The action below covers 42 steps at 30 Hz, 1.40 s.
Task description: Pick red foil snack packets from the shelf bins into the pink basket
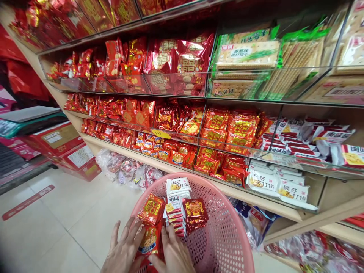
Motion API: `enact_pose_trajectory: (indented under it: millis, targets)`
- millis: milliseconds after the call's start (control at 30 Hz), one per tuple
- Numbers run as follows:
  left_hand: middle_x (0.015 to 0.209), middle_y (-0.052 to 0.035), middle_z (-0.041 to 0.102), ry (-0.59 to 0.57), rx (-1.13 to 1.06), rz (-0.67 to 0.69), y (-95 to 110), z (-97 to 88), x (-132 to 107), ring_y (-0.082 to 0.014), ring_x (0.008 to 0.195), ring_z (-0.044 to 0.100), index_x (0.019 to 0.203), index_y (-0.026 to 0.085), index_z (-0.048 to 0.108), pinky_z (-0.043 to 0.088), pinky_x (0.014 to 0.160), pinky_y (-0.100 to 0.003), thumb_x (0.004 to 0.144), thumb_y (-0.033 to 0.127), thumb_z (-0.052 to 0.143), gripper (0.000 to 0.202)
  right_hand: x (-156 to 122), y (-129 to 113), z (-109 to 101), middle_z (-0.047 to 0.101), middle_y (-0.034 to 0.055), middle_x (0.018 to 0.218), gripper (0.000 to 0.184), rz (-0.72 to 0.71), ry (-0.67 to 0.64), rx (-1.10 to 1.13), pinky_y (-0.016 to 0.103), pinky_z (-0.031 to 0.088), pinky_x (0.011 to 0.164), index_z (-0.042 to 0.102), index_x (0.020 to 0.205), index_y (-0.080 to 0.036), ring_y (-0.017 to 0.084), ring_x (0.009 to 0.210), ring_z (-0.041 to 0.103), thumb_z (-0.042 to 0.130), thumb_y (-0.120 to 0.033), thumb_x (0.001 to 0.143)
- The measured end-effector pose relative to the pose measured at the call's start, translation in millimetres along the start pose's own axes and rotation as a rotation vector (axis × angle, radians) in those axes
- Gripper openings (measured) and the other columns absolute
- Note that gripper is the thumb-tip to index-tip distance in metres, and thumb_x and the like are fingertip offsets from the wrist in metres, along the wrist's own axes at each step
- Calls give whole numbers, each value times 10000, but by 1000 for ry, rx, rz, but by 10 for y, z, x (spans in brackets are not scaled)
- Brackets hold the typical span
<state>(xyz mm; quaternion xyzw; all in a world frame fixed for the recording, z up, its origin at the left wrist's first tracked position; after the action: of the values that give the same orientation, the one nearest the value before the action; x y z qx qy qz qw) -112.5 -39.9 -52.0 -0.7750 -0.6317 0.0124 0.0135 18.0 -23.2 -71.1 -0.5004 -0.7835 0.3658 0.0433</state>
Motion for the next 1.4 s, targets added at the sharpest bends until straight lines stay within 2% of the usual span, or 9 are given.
enact_pose_trajectory:
  millis: [133, 433, 600, 767, 900, 1033, 1233, 1300, 1400]
  targets:
    - [1326, -132, 524, 44, 12, 0, -7, 4, -20, -364, 1273, 408, 1170, 183, 599, 273, 1017, -673, 625, 133, 500, 556, -56, 5, 1, 298, 204, 1470, 687, 13, 19, -58, 397, 358, 1045, 312, 1403, -87, 303, 1302, 383, 470, -425, 827]
    - [1291, -143, 560, 306, 127, 102, 1, 22, -119, -330, 1224, 470, 1137, 170, 591, 157, 1059, -641, 647, 128, 514, 498, -52, -93, 15, 400, 202, 1409, 614, -6, 36, -118, 414, 427, 988, 326, 1397, -89, 307, 1199, 502, 441, -386, 873]
    - [1349, -145, 504, 278, 84, 74, -17, 85, -114, -325, 1268, 421, 1189, 184, 553, 127, 1084, -615, 699, 155, 535, 491, -43, -52, -13, 366, 216, 1429, 641, 17, 60, -115, 431, 416, 999, 342, 1388, -80, 330, 1242, 454, 444, -446, 871]
    - [1370, -165, 474, 238, 28, 45, -44, 135, -110, -336, 1287, 396, 1218, 166, 534, 215, 1049, -628, 691, 110, 517, 531, -41, -51, -16, 495, 191, 1328, 565, 2, 68, -86, 458, 463, 932, 418, 1348, -116, 336, 1137, 546, 442, -426, 876]
    - [1422, -159, 407, 228, -155, 61, -107, 71, -135, -317, 1324, 345, 1331, 211, 419, 274, 1036, -618, 767, 161, 532, 577, -117, 30, -104, 375, 203, 1430, 669, 38, 66, -22, 496, 398, 999, 391, 1367, -103, 356, 1240, 450, 436, -531, 854]
    - [1494, -117, 287, 223, -542, -107, -321, -14, -68, -268, 1370, 261, 1366, 267, 360, 301, 1068, -533, 865, 334, 475, 518, -329, 365, -541, 400, 125, 1432, 648, 127, 285, 111, 480, 368, 1034, 430, 1346, -203, 314, 1276, 416, 416, -601, 834]
    - [1456, -142, 353, 232, -1357, -515, -581, 242, 99, -269, 1338, 330, 1358, 195, 357, 295, 1101, -449, 810, 475, 549, 645, -938, 1337, -1348, 536, 156, 1231, 593, 169, 1010, -18, 513, 356, 1021, 576, 1155, -169, 316, 1187, 467, 465, -614, 780]
    - [1481, -119, 318, 213, -1545, -589, -567, 341, 141, -259, 1347, 314, 1355, 214, 365, 290, 1109, -413, 800, 451, 584, 642, -1059, 1700, -1354, 539, 186, 1224, 687, 240, 1092, -10, 545, 371, 994, 579, 1151, -139, 350, 1170, 473, 492, -663, 716]
    - [1464, -97, 360, 169, -1753, -631, -489, 408, 191, -263, 1323, 357, 1362, 245, 368, 343, 1079, -393, 793, 413, 612, 642, -1073, 2112, -1136, 606, 172, 1169, 699, 370, 1047, 258, 470, 509, 845, 603, 1133, -146, 326, 1033, 589, 536, -663, 667]
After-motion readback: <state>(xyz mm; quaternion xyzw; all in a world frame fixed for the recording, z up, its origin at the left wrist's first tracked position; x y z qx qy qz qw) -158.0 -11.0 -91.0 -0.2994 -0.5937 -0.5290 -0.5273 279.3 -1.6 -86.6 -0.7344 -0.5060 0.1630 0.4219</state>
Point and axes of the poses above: each hand's wrist, its own x-axis towards the middle knuckle, its own z-axis out of the palm, y = z × x, the point moved 7 cm from there along x, towards the middle knuckle
